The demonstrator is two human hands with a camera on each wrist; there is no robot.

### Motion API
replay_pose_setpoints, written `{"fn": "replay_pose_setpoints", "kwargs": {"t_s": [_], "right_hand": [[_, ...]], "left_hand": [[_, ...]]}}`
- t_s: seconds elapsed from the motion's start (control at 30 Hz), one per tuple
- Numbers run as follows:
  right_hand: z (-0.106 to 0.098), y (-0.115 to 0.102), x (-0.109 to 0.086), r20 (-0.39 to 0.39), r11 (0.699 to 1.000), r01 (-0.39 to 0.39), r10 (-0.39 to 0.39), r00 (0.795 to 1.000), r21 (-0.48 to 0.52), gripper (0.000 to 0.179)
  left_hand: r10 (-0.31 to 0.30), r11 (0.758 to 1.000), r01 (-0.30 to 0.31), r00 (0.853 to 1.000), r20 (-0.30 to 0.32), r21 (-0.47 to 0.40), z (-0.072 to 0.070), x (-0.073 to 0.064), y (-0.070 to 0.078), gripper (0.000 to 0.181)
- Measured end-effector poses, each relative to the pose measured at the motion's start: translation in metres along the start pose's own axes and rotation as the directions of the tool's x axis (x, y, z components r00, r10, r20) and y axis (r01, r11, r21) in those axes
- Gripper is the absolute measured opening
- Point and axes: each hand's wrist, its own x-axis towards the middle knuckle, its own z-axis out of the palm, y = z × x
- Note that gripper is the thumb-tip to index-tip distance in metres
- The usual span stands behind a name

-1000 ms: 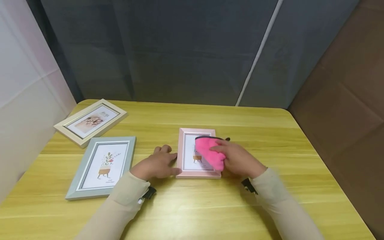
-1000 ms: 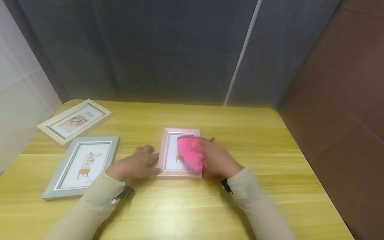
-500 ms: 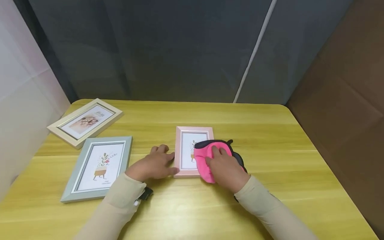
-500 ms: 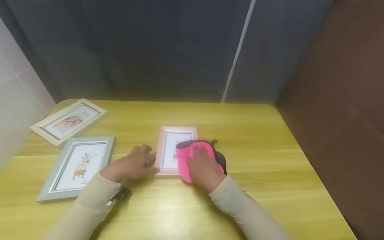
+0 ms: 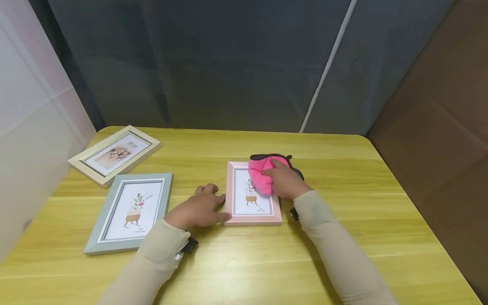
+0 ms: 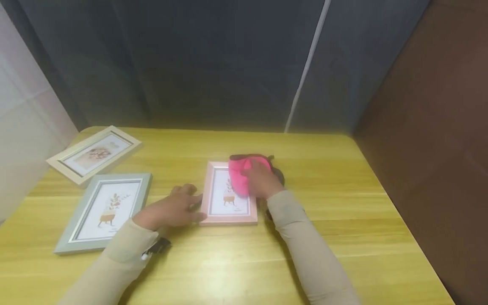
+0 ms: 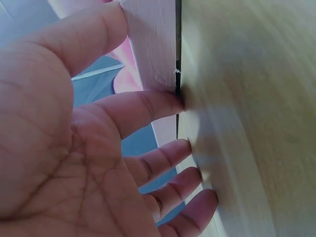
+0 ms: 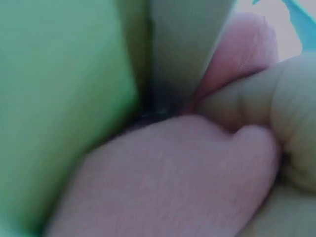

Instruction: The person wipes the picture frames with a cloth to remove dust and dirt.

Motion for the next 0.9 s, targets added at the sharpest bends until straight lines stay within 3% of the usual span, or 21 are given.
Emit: {"fn": "replay_pose_setpoints", "kwargs": {"t_s": [0.1, 0.2, 0.3, 0.43, 0.57, 0.73, 0.83, 0.9], "right_hand": [[-0.002, 0.024, -0.008, -0.071, 0.975, 0.108, -0.096, 0.993, 0.194, 0.053], [-0.007, 0.029, -0.028, -0.122, 0.952, 0.188, -0.163, 0.979, 0.24, 0.059], [-0.008, 0.011, -0.058, -0.074, 0.955, 0.245, -0.236, 0.969, 0.164, 0.064], [0.0, -0.021, -0.095, 0.031, 0.941, 0.338, -0.337, 0.941, -0.026, 0.06], [0.011, -0.04, -0.104, 0.058, 0.938, 0.283, -0.277, 0.959, -0.2, 0.047], [0.019, -0.044, -0.085, 0.057, 0.937, 0.171, -0.161, 0.985, -0.304, 0.045], [0.019, -0.037, -0.065, 0.064, 0.958, 0.115, -0.102, 0.993, -0.264, 0.051], [0.017, -0.028, -0.048, 0.064, 0.981, 0.07, -0.059, 0.996, -0.182, 0.054]], "left_hand": [[-0.004, 1.0, 0.004, 1.0, -0.012, 0.005, 0.001, 0.002, 0.0, 0.072], [-0.007, 1.0, 0.007, 1.0, -0.022, 0.003, 0.002, 0.001, 0.001, 0.073], [-0.005, 1.0, 0.005, 0.999, -0.032, 0.003, 0.004, 0.0, 0.002, 0.073], [-0.007, 1.0, 0.007, 0.999, -0.036, 0.016, 0.005, -0.001, 0.003, 0.072], [-0.009, 1.0, 0.01, 1.0, -0.027, 0.027, 0.004, 0.0, 0.003, 0.071], [0.007, 1.0, -0.007, 1.0, -0.011, 0.021, 0.005, 0.0, 0.002, 0.07], [0.009, 1.0, -0.009, 1.0, -0.009, 0.019, 0.005, 0.0, 0.002, 0.07], [0.004, 1.0, -0.004, 1.0, -0.014, 0.021, 0.005, 0.0, 0.001, 0.07]]}}
